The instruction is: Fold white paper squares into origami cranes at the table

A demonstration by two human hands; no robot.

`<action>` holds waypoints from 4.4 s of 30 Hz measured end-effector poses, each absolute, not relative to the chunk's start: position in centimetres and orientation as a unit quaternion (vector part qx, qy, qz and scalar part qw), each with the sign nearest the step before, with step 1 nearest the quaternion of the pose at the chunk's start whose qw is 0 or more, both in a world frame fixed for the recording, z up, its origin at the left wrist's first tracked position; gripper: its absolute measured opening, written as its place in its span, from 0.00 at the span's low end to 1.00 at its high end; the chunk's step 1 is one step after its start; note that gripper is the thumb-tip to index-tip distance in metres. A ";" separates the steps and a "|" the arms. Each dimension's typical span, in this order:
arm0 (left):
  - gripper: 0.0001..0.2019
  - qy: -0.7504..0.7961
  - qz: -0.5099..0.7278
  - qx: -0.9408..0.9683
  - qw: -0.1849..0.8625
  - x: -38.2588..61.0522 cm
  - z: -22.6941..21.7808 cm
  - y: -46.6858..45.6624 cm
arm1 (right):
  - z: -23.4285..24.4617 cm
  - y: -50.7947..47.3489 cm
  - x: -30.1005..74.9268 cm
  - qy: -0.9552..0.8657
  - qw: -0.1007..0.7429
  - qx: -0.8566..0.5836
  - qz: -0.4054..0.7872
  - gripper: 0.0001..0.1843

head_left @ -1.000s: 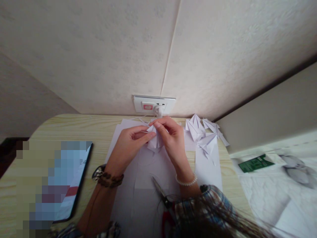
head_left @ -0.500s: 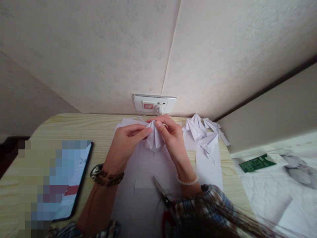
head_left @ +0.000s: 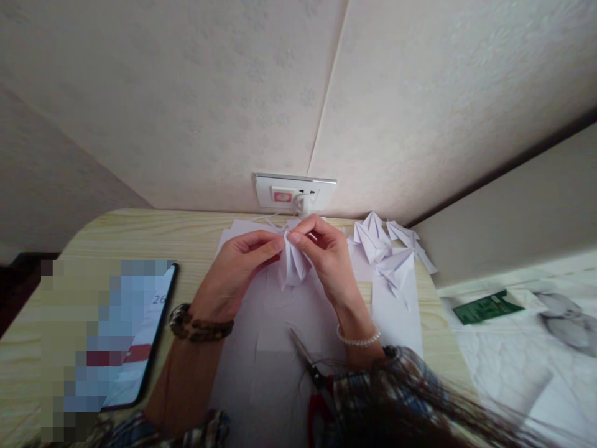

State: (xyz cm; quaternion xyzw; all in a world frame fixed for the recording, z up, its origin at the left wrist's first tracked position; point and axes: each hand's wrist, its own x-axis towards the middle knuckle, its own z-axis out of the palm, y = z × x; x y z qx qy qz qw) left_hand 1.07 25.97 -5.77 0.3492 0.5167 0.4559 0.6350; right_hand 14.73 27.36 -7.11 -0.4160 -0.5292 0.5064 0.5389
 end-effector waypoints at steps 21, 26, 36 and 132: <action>0.05 0.534 0.514 0.379 0.554 1.4 -5.8 25.8 | -7.3 27.3 14.7 -0.544 0.570 -0.397 0.471 0.07; 0.03 0.535 0.537 0.410 0.508 1.7 -5.7 25.8 | -7.3 27.2 14.7 -0.542 0.573 -0.402 0.465 0.08; 0.03 0.553 0.498 0.445 0.499 1.4 -5.5 25.9 | -7.2 27.2 14.8 -0.550 0.562 -0.416 0.456 0.07; 0.03 0.522 0.477 0.432 0.559 1.8 -5.4 25.7 | -7.5 27.4 15.4 -0.480 0.533 -0.371 0.590 0.07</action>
